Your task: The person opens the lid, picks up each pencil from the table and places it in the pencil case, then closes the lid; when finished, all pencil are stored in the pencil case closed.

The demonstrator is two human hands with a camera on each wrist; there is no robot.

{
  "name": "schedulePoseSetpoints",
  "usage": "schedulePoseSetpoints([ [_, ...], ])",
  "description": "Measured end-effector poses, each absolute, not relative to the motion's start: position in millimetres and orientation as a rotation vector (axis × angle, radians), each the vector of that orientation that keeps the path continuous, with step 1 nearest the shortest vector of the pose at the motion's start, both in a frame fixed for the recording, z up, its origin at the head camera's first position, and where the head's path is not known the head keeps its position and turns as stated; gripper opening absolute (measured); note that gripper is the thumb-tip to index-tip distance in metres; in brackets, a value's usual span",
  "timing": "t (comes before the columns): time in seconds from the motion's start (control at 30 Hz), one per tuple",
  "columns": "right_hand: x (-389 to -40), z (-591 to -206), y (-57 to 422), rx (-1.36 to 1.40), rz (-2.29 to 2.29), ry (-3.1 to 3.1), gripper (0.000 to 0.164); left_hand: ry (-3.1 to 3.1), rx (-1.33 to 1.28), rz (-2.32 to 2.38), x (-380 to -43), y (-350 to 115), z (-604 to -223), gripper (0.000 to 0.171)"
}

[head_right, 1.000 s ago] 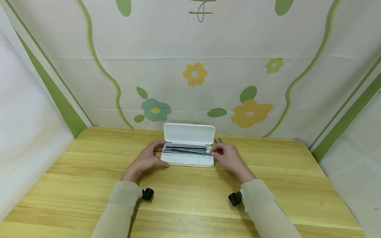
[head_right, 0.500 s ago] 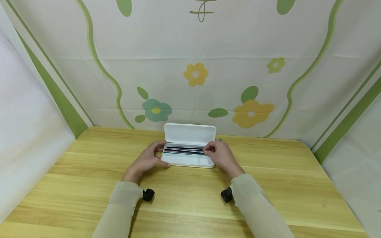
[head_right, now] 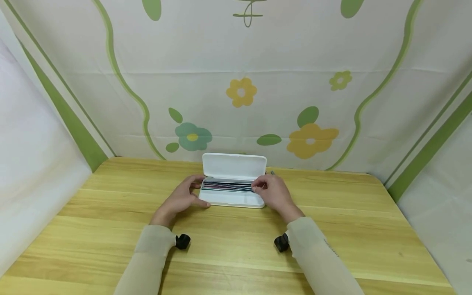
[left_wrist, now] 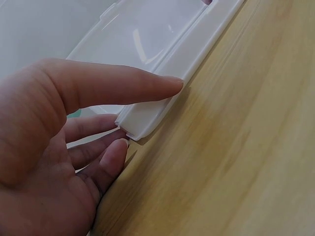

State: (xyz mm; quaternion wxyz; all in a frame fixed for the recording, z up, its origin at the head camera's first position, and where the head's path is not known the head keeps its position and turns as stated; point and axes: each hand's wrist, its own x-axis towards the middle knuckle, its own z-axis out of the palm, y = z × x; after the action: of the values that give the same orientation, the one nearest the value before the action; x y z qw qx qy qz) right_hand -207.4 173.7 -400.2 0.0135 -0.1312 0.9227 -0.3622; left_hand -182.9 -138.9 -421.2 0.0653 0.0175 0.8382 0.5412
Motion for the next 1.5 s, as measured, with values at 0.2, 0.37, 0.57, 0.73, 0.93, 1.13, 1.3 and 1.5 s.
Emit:
schedulePoseSetpoints([
  [0.2,-205,-397,178,-0.410,-1.158,2.866,0.011,2.547,0.043,1.626,-181,-141,-420,0.092],
  [0.37,-201,-395,186,-0.383,-1.187,2.865,0.013,2.544,0.037,1.609,-181,-141,-421,0.092],
  [0.57,-195,-392,195,-0.371,-1.237,2.874,0.013,2.551,0.046,1.615,-182,-141,-419,0.092],
  [0.73,-189,-391,203,-0.354,-1.238,2.877,0.016,2.540,0.050,1.611,-183,-140,-422,0.092],
  [0.93,-173,-388,222,-0.233,-1.312,2.834,0.022,2.544,0.073,1.612,-182,-140,-419,0.092],
  [1.13,-158,-392,242,-0.117,-1.330,2.819,0.028,2.541,0.083,1.608,-182,-141,-418,0.093],
  [1.3,-153,-396,254,-0.050,-1.380,2.780,0.032,2.541,0.075,1.611,-181,-140,-420,0.092],
  [1.5,-147,-402,270,-0.019,-1.415,2.720,0.036,2.525,0.078,1.618,-182,-140,-421,0.091],
])
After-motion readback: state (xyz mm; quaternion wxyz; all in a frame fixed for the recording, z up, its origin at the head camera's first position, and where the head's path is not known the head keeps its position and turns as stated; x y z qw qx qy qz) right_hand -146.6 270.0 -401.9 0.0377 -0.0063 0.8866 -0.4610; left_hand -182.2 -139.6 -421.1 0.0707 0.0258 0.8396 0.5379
